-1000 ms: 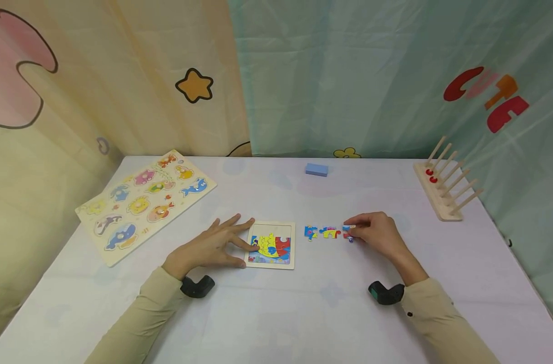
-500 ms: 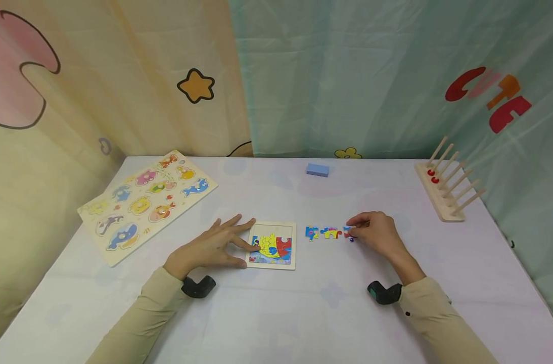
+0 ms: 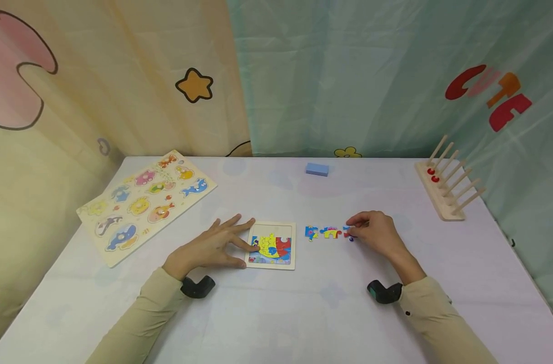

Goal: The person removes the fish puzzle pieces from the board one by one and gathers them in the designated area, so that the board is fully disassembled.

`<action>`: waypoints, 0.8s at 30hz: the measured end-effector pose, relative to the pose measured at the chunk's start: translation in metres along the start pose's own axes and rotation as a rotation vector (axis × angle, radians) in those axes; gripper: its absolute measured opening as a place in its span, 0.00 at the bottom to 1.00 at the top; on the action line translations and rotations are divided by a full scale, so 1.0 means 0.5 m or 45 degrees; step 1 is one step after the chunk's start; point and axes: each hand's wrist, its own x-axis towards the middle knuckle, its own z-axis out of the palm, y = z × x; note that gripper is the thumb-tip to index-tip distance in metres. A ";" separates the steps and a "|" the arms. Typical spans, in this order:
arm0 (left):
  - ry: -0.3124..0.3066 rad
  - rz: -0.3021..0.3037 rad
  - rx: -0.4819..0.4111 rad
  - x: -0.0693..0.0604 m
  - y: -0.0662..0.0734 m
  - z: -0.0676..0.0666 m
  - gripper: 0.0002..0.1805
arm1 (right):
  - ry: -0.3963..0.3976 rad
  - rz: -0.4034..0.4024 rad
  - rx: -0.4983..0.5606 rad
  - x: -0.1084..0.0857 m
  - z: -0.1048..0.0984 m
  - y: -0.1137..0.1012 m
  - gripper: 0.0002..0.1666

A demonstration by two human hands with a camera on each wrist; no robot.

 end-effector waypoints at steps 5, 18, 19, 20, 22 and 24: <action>-0.002 0.004 -0.001 0.000 -0.001 0.001 0.23 | -0.014 0.021 0.014 -0.002 -0.001 -0.004 0.14; -0.008 0.012 -0.016 -0.001 -0.003 0.002 0.24 | -0.033 0.052 0.004 -0.003 -0.001 -0.012 0.14; -0.008 0.012 -0.014 -0.001 -0.004 0.002 0.24 | -0.035 0.058 0.002 -0.003 -0.002 -0.012 0.14; -0.007 0.015 -0.011 0.000 -0.004 0.002 0.24 | -0.037 0.066 -0.001 -0.003 -0.002 -0.013 0.14; -0.004 0.018 -0.005 0.001 -0.005 0.003 0.24 | -0.040 0.075 -0.003 -0.002 -0.002 -0.013 0.15; -0.001 0.023 0.000 0.002 -0.006 0.003 0.24 | -0.047 0.077 -0.008 -0.001 -0.003 -0.013 0.15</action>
